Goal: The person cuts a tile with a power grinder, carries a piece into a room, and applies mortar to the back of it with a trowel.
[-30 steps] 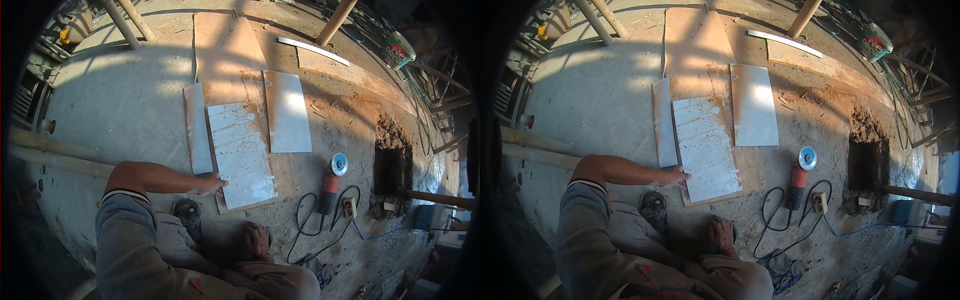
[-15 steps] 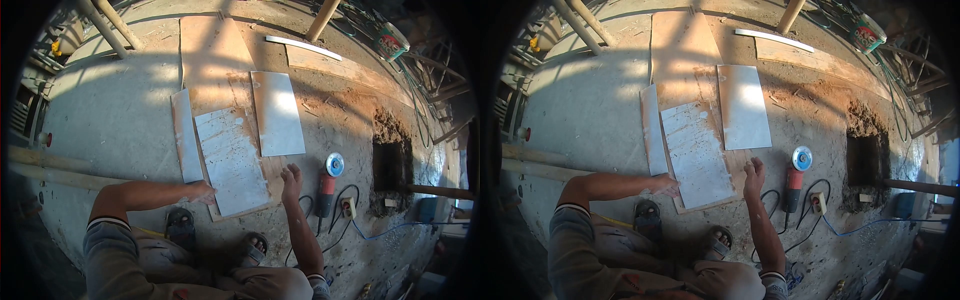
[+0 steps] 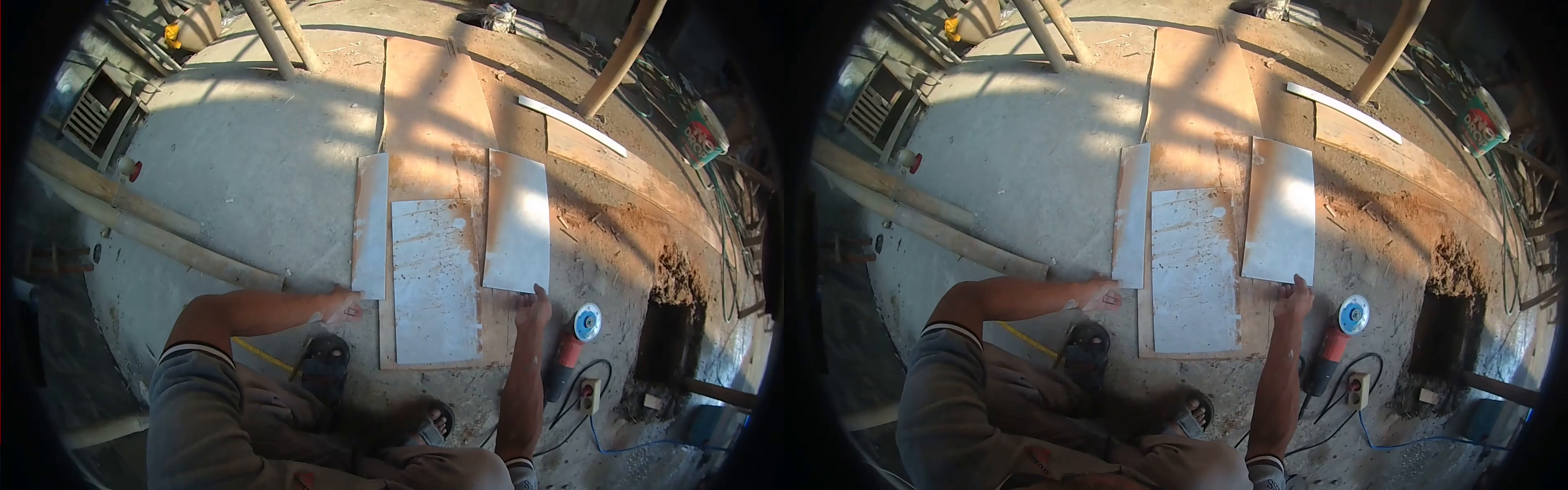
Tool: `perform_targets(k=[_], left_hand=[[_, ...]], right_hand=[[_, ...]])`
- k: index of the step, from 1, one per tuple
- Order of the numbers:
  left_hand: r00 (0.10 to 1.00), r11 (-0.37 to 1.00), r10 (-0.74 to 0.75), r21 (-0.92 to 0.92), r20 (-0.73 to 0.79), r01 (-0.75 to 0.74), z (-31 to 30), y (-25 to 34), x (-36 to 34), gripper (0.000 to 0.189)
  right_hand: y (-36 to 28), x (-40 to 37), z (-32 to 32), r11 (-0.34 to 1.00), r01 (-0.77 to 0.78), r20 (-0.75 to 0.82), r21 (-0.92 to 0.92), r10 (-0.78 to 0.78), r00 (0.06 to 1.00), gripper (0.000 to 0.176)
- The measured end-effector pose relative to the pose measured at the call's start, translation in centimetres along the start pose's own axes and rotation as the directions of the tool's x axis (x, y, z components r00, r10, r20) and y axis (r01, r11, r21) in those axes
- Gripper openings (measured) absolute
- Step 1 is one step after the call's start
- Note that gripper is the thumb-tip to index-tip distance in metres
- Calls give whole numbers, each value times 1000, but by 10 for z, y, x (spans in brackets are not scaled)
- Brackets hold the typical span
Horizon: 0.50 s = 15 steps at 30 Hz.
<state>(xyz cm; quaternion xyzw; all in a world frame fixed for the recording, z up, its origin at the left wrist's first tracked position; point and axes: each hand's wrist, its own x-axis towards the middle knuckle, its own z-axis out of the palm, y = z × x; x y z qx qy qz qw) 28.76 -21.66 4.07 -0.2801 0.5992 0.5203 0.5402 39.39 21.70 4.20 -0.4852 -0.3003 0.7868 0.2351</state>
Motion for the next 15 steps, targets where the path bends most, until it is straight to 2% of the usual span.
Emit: perform_targets(k=[2,3,4,8,10,11,15], left_hand=[[999,999,41,-7,0,-41,0,5,11,54],[997,997,77,-14,-2,-77,1,8,15,58],[996,996,88,-10,4,-88,2,9,19,58],[994,991,102,-88,-45,-105,8,5,23,54],[992,983,118,-140,-44,-123,15,8,14,52],[990,976,130,-168,-49,-136,19,10,6,52],[978,949,191,-237,-87,-207,19,18,11,58]], right_hand=[[-3,-1,0,999,5,-12,33,-5,1000,27],[-6,-7,4,994,-29,-5,106,30,1000,29],[-8,-11,8,982,-62,3,178,63,998,32],[-15,-17,7,960,-47,43,276,37,998,36],[-24,-18,21,914,-26,225,404,-72,972,32],[-31,-23,29,917,-14,245,400,-91,965,26],[-41,-32,58,919,-5,320,394,-132,938,27]])
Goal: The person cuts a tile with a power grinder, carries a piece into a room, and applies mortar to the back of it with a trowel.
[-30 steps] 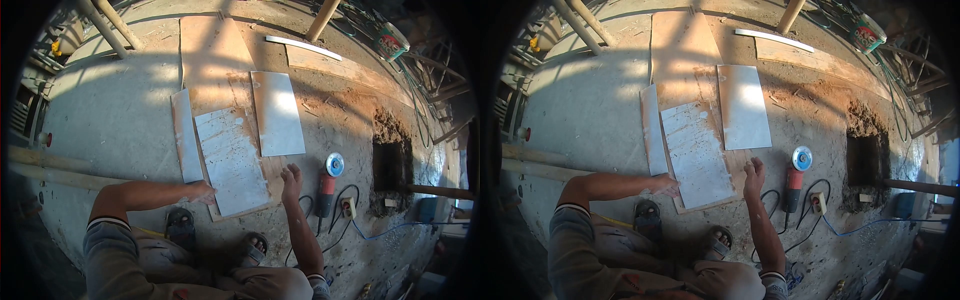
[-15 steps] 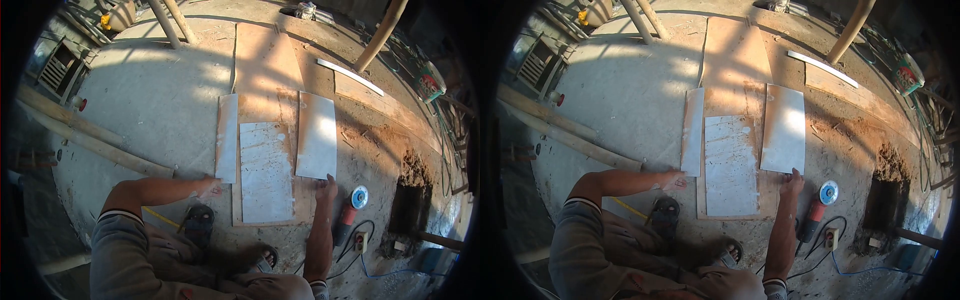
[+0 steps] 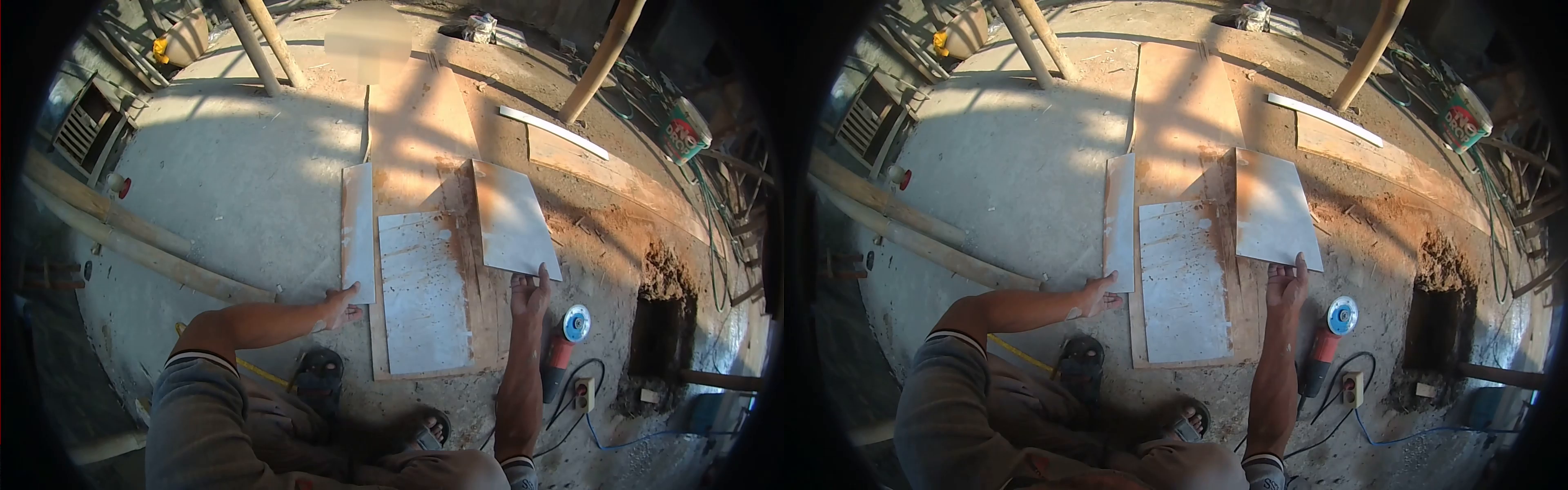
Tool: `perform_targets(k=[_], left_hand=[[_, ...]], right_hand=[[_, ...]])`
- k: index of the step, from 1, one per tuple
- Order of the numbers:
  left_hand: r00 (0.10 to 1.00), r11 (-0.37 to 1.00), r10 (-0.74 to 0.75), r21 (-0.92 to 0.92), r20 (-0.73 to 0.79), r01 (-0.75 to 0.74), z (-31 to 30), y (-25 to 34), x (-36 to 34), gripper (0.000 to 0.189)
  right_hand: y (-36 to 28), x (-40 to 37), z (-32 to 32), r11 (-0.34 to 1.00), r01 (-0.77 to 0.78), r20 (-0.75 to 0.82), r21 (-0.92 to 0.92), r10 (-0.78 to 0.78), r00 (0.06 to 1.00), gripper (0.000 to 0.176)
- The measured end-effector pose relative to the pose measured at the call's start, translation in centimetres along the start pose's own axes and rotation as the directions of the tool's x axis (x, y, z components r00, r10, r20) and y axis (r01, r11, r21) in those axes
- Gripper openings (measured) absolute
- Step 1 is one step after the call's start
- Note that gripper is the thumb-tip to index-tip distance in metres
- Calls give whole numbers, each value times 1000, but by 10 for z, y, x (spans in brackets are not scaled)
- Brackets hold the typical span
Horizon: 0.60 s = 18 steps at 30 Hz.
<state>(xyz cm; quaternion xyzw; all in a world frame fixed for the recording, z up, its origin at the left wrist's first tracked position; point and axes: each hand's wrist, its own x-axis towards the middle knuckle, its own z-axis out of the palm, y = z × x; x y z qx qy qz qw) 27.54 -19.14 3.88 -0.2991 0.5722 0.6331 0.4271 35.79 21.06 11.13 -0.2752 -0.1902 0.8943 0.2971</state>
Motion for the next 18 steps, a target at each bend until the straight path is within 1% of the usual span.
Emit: perform_targets(k=[1,3,4,5,7,8,9,10,11,12,13,14,15,16,17,18], left_hand=[[1000,1000,-2,-6,-7,2,1,4,0,58],[997,998,63,-22,-55,-64,4,13,-1,60],[987,987,161,-4,-23,-161,1,21,2,60],[986,987,162,-7,-34,-162,-2,35,7,60],[992,952,122,289,-38,-106,-8,57,12,64],[992,954,118,284,-46,-101,-7,60,11,64],[934,786,324,593,-149,-177,1,63,-1,71],[830,514,534,842,-163,-166,8,64,-5,78],[836,509,524,847,-162,-155,14,62,-2,78],[831,505,533,847,-157,-165,21,61,1,87],[823,507,547,843,-155,-178,27,60,4,97],[823,510,545,843,-159,-174,34,60,8,97],[834,502,526,853,-169,-144,42,60,12,100],[845,492,505,863,-177,-113,46,60,15,104],[849,491,499,864,-173,-112,49,58,17,104],[840,435,502,899,-203,-42,54,56,17,104]], right_hand=[[2,4,2,999,-30,11,15,30,999,29],[6,3,6,997,-68,13,25,68,998,31],[7,-2,15,995,-79,51,-54,82,995,32],[10,-4,22,988,-87,91,-129,99,991,32],[16,-8,18,980,-120,95,-157,136,986,32],[17,-7,17,973,-135,103,-186,156,982,31],[19,-11,18,971,-145,94,-189,165,982,31],[22,-16,22,960,-152,54,-237,169,984,34],[26,-25,24,947,-159,9,-280,168,986,36],[30,-35,27,947,-163,-4,-277,168,986,36],[36,-45,32,934,-75,28,-350,90,996,40],[43,-53,35,909,14,68,-416,16,998,44],[51,-59,35,909,11,66,-416,18,998,44],[56,-66,33,880,50,31,-473,-40,999,48],[59,-71,30,842,83,-4,-532,-101,995,51],[55,-77,30,841,70,2,-537,-81,997,52]])
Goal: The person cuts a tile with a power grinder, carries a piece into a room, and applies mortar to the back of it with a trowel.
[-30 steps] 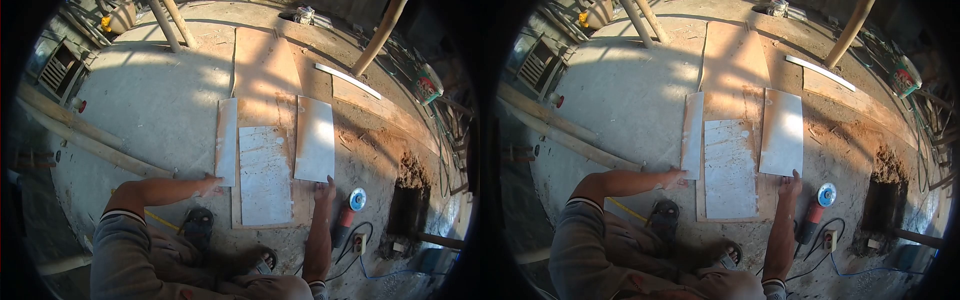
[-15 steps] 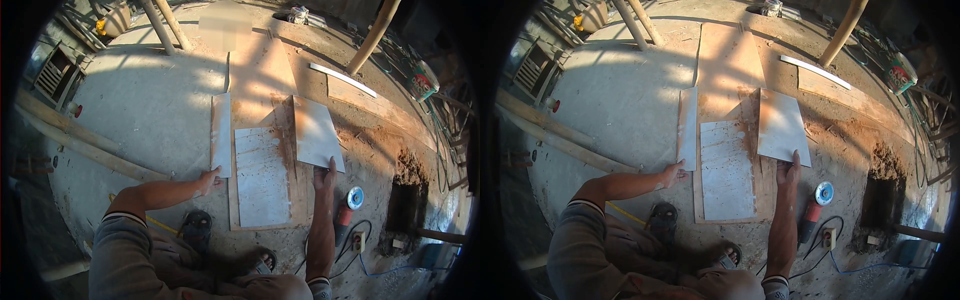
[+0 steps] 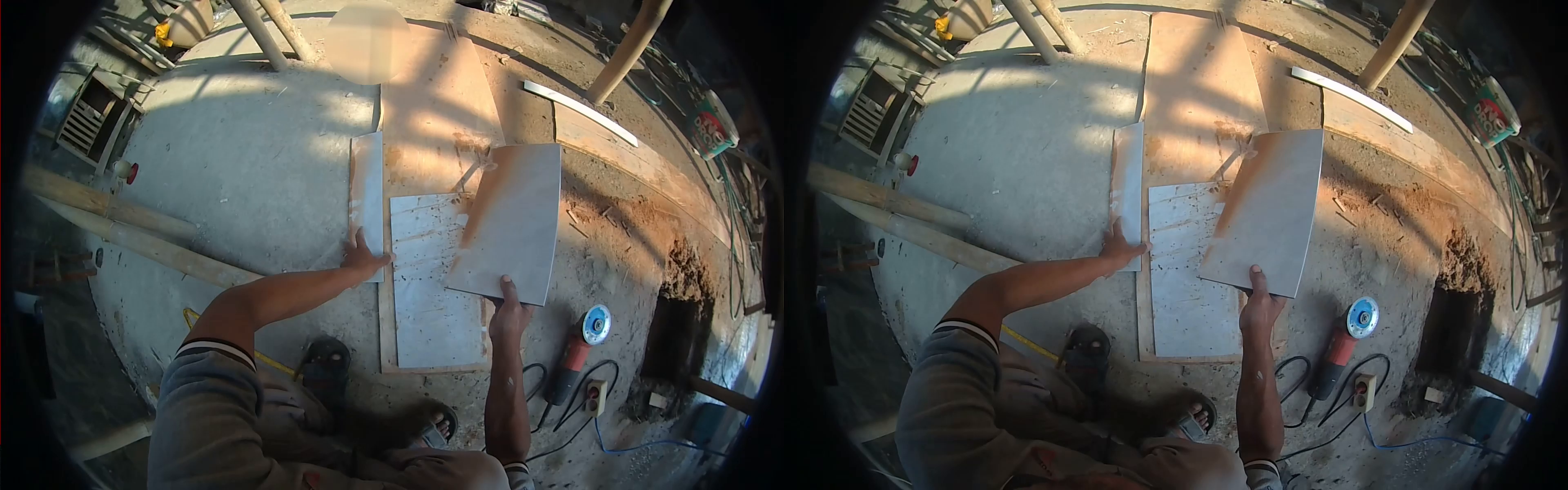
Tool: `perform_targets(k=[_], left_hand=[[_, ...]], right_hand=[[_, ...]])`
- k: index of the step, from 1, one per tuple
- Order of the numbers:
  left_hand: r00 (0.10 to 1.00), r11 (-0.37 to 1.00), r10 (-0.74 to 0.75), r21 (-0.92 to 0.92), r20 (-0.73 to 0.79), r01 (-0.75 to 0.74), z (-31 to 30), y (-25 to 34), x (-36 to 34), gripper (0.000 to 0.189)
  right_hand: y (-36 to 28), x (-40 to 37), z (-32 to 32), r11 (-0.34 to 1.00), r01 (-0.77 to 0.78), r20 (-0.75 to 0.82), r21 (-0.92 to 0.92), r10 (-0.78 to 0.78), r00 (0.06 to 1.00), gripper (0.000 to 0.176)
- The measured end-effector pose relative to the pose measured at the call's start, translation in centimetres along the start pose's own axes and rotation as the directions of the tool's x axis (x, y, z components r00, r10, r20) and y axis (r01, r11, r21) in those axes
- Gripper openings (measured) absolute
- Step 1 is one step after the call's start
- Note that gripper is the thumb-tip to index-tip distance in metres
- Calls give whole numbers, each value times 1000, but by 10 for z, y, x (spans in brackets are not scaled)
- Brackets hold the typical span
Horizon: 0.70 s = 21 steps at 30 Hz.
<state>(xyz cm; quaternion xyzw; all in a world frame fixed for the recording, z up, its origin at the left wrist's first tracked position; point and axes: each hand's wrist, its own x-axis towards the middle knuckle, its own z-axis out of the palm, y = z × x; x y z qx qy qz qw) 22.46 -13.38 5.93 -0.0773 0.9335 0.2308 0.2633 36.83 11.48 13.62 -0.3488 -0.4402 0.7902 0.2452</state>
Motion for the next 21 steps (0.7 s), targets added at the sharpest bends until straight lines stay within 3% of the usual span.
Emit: perform_targets(k=[3,6,9,11,12,13,15,16,18,19,21], left_hand=[[999,989,-32,145,-9,33,-3,13,-6,102],[999,976,-36,213,-12,37,-5,13,-2,102],[999,971,-50,234,-3,49,-15,19,-4,101],[998,995,-59,78,-8,59,-29,12,-3,100],[1000,998,10,-60,26,-9,-47,12,-10,99],[999,999,11,-44,44,-9,-64,9,-9,99],[990,941,137,-311,-20,-137,-95,2,-12,94],[991,950,136,-286,9,-128,-120,12,-23,94],[994,901,76,-433,83,-33,-177,43,-42,88],[992,910,84,-412,94,-38,-204,61,-54,88],[972,928,-110,-328,209,175,-254,101,-75,83]], right_hand=[[-11,-10,-9,993,71,-31,-92,-74,997,52],[-37,-12,-18,991,24,-14,-130,-26,1000,52],[-68,-20,-13,999,-52,-78,-3,51,996,53],[-98,-33,-10,994,-99,-144,38,104,984,54],[-114,-41,-9,986,-138,-187,96,154,970,55],[-130,-51,-9,985,-144,-209,99,162,964,55],[-161,-80,-14,970,-215,-177,112,233,956,58],[-177,-99,-11,968,-224,-209,113,243,947,58],[-207,-139,-12,949,-273,-262,160,308,915,57],[-225,-157,-10,934,-300,-273,193,345,898,56],[-250,-198,-10,900,-331,-361,285,420,833,55]])
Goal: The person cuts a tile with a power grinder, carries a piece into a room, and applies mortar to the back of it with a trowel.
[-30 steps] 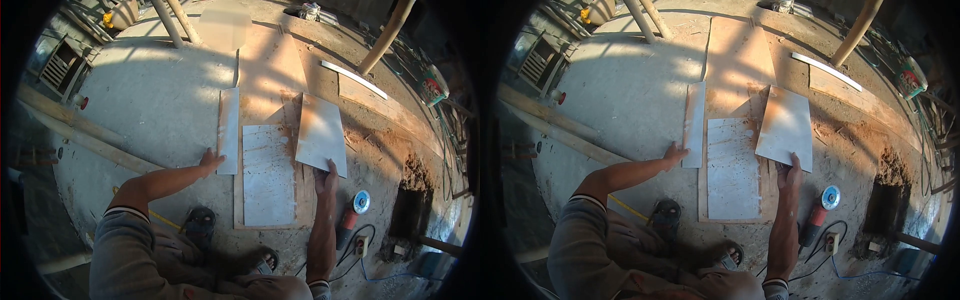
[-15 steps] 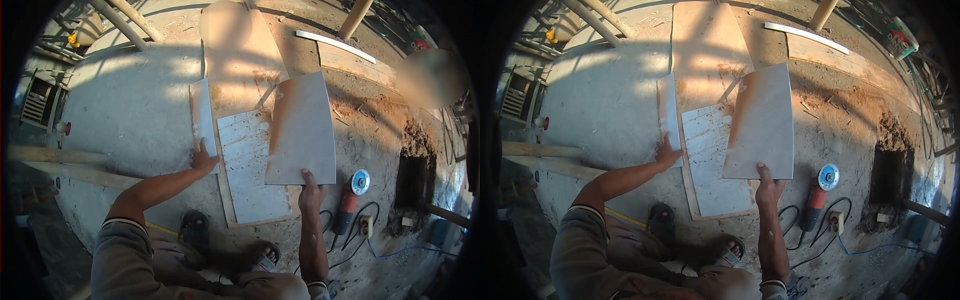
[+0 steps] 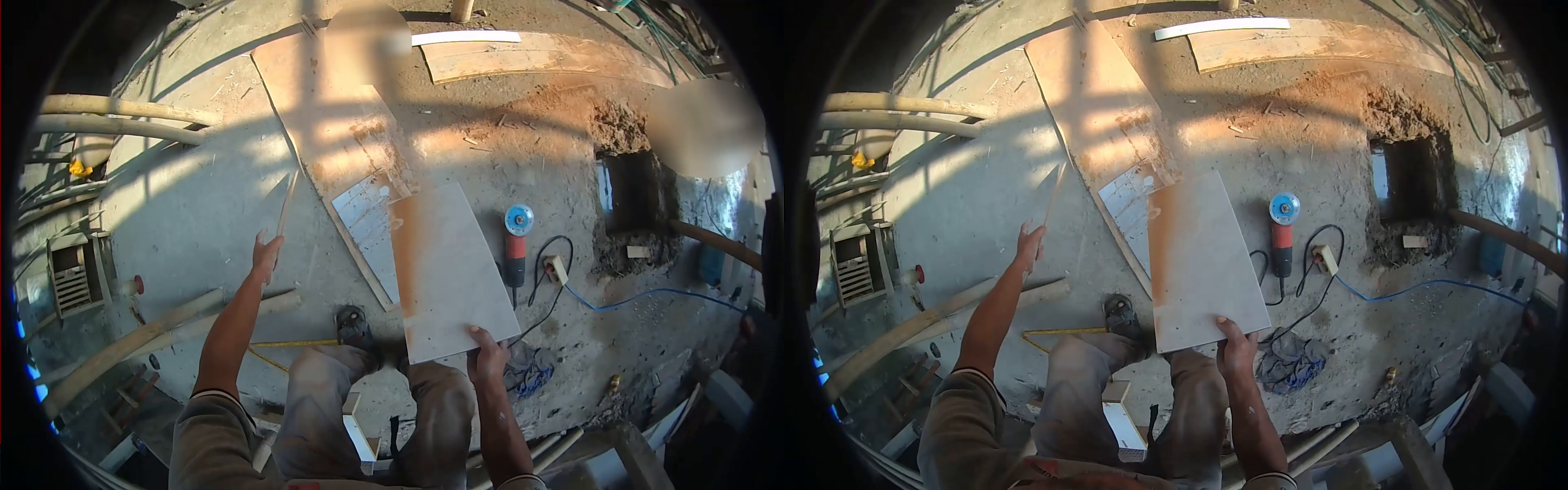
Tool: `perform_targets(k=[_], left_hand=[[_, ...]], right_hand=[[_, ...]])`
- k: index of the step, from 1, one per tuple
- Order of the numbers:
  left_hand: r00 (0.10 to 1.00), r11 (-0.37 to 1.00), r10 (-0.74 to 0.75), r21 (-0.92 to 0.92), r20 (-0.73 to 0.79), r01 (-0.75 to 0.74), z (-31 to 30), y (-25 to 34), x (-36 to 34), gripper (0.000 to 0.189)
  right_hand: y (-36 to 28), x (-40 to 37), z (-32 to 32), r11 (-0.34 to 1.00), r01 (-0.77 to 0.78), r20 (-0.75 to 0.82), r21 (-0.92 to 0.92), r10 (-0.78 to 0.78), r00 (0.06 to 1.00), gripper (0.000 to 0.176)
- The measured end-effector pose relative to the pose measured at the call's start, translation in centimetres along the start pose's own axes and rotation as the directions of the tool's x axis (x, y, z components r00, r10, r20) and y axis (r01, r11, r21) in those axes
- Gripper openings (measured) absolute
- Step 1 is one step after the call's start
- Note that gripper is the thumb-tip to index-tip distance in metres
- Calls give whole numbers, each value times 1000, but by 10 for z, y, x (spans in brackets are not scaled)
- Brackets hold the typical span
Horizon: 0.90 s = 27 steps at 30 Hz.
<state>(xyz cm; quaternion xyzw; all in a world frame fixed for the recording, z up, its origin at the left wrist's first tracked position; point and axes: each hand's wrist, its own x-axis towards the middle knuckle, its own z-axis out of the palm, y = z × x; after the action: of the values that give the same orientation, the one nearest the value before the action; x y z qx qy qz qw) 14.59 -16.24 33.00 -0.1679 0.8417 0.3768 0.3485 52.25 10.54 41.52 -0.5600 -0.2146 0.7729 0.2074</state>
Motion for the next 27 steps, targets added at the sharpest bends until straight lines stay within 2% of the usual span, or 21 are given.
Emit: perform_targets(k=[2,3,4,6,8,9,10,11,12,14,15,16,18,20,21,23,24,26,27], left_hand=[[998,998,-57,8,17,57,-16,25,-31,83],[995,995,-98,-19,-34,98,-18,35,-48,83],[987,990,-142,-30,-78,140,-25,40,-66,83],[981,980,-184,-73,53,188,-43,52,-106,67],[973,970,-227,-84,41,230,-54,60,-142,56],[957,955,-279,-77,82,286,-65,59,-147,54],[954,957,-267,-78,135,279,-66,72,-165,53],[947,956,-265,-82,182,283,-64,81,-187,53],[941,962,-267,-5,210,274,-69,86,-193,53],[887,940,-339,76,314,333,-63,94,-194,53],[869,930,-365,173,335,324,-54,102,-201,53],[876,934,-354,176,327,312,-45,108,-210,52],[870,933,-347,222,352,282,-16,117,-206,50],[830,918,-383,270,406,291,-14,120,-199,48],[826,910,-392,300,405,285,-12,121,-201,48],[713,895,-423,381,560,232,-2,136,-207,45],[696,890,-425,405,578,208,0,141,-209,45],[751,899,-382,405,539,166,4,148,-217,43],[745,893,-381,426,547,144,2,154,-222,43]], right_hand=[[-8,-44,-12,999,14,-56,46,-11,998,53],[-16,-67,-16,999,9,-73,52,-5,997,45],[-27,-89,-19,993,29,-133,110,-14,991,45],[-46,-133,-32,992,-109,-162,59,118,980,39],[-50,-162,-53,991,-58,-276,119,89,957,36],[-57,-177,-59,989,-86,-292,121,119,949,37],[-60,-189,-64,985,-118,-306,125,151,940,39],[-60,-199,-67,987,-74,-373,145,124,919,37],[-56,-209,-69,986,-41,-438,163,109,892,36],[-34,-223,-77,981,3,-548,193,105,830,32],[-20,-232,-79,981,18,-601,192,103,793,29],[-11,-243,-78,984,57,-651,167,66,756,26],[9,-257,-76,977,93,-734,191,80,674,29],[35,-279,-64,968,129,-812,217,105,574,30],[51,-289,-64,963,130,-823,235,125,555,30],[83,-308,-57,967,211,-917,143,49,397,32],[91,-322,-50,960,236,-929,151,56,367,32],[105,-350,-40,899,390,-962,199,103,254,32],[119,-365,-37,908,354,-960,225,144,239,33]])
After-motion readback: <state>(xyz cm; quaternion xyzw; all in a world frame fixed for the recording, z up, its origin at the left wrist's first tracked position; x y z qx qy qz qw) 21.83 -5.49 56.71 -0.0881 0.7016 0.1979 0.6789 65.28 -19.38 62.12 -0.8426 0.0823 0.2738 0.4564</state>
